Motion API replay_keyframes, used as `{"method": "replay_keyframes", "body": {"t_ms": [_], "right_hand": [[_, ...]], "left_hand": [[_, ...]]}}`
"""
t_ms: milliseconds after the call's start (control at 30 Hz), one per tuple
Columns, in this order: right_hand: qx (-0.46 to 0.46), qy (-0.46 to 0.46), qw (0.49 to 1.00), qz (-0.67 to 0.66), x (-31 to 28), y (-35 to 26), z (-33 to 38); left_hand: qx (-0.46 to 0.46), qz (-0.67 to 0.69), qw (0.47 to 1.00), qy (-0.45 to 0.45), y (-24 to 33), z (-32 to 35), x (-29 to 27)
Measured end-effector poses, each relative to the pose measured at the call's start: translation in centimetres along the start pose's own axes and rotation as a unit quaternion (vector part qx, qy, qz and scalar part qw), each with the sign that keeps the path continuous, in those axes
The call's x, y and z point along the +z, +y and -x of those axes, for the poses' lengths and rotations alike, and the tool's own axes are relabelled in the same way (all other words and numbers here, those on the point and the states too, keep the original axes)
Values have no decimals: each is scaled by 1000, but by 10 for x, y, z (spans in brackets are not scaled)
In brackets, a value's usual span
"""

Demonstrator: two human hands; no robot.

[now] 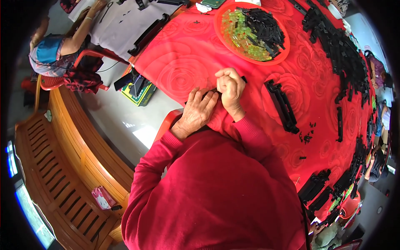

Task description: The person assembles plastic components by fitting small pieces into plastic frames by hand, packs a stack of assembled frames into a cardboard box, and fits pieces into additional plastic frames.

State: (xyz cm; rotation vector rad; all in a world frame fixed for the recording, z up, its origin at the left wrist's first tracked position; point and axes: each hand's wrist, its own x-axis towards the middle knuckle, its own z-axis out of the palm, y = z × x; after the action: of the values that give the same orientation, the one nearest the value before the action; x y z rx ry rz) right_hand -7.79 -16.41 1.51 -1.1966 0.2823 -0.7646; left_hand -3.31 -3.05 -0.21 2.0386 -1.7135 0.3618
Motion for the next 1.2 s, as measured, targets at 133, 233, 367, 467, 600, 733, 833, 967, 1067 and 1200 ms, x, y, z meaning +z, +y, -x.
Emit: {"method": "replay_keyframes", "body": {"t_ms": [133, 233, 367, 467, 600, 733, 833, 967, 1067, 1200], "right_hand": [[60, 27, 993, -96, -14, 1, -9], [9, 43, 964, -261, -39, -13, -15], [-32, 33, 971, -233, -67, -62, -8], [-22, 75, 980, -181, -84, -66, 5], [-9, 107, 968, -225, -91, -58, 18], [26, 116, 981, -152, -92, -61, 27], [16, 173, 984, -46, -97, -71, 27], [-14, 171, 985, -4, -113, -81, 24], [6, 178, 984, 7, -112, -82, 24], [25, 151, 983, 98, -116, -83, 14]], "left_hand": [[3, 28, 999, 32, 2, -1, -3], [-25, 47, 995, 82, -1, 0, -17], [-168, 72, 976, 117, -9, 21, -29], [-189, 79, 973, 106, -11, 27, -28], [-177, 78, 977, 88, -7, 17, -23], [-113, 63, 990, 60, -4, 9, -19], [-75, 52, 995, 49, -3, 1, -16], [-66, 24, 998, 5, -7, -3, -2], [-64, 5, 997, -41, -8, 0, 1], [-54, 1, 998, -44, -10, -3, -2]]}}
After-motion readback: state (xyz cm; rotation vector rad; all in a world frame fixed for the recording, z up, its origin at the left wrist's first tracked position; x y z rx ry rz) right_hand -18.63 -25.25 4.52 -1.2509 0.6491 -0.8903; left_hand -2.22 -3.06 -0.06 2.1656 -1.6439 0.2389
